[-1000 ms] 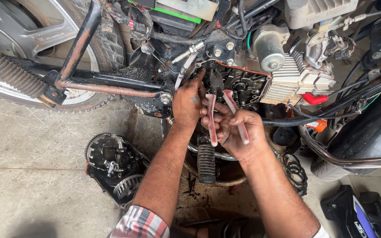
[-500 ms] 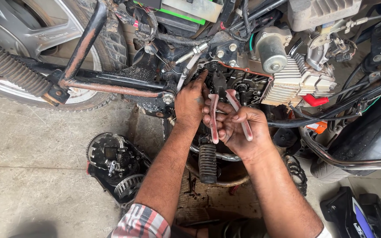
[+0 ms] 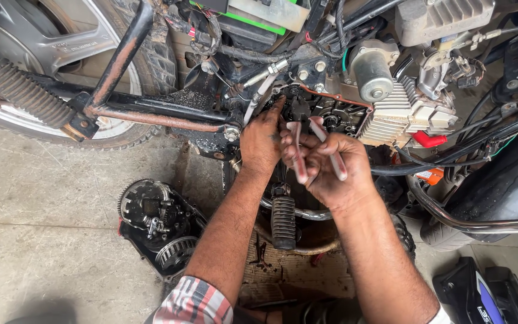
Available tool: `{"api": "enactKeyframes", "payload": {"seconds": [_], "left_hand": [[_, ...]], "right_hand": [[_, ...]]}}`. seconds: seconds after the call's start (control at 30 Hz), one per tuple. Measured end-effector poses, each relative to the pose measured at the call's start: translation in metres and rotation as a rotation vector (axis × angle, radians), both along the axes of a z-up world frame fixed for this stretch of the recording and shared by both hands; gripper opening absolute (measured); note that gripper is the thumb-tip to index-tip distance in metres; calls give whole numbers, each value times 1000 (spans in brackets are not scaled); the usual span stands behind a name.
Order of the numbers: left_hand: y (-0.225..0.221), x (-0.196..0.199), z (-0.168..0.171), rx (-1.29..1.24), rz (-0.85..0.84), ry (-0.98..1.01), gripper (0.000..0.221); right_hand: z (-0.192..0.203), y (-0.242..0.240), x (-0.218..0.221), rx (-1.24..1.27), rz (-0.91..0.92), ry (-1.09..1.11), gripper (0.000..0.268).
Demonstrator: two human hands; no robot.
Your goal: The person sits on the floor beside a motorcycle with its engine casing removed and works on the exposed engine internals. They use pliers to grip and turn parts inside the engine, use a screwdriver on engine components, and handle small parts and fasteners placed on the cardboard below.
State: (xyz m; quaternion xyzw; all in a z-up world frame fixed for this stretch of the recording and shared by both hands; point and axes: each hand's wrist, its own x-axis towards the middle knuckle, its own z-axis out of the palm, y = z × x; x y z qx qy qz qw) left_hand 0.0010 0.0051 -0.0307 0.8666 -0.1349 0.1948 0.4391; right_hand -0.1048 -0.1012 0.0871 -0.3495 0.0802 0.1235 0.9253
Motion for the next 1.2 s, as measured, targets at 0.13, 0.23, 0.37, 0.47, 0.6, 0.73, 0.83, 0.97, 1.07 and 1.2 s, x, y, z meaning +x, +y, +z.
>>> {"api": "enactKeyframes", "payload": {"seconds": [0.13,0.23,0.37,0.47,0.6,0.73,0.83,0.97,1.07,1.2], "left_hand": [[0,0,-3,8,12,-37,76],[0,3,-7,41,-17,-1,77],[-2,4,-12,48,12,-60,78],[-1,3,-8,33,13,-52,79],[2,-3,6,44,1,20,81],[-1,3,-4,-8,-4,9,71],[-7,20,-23,71,-5,79,75],[6,2,-12,-232,-66,-91,57],[18,-23,-9,-473,-171,-198,44],[30,-43,-83,-1087,-446,40,31]], "right_hand": [[-5,-5,6,43,8,19,66],[-8,1,4,-30,-2,11,64],[-19,-1,-3,-136,-8,-18,66],[-24,0,-7,-159,8,-49,68],[-14,13,-16,-192,-47,-42,72],[-23,11,-18,-184,-83,4,73],[-24,17,-33,-253,23,-2,76],[-16,33,-68,-353,116,44,86],[-20,33,-98,-415,136,120,94],[-58,17,-134,-374,271,105,101]]}}
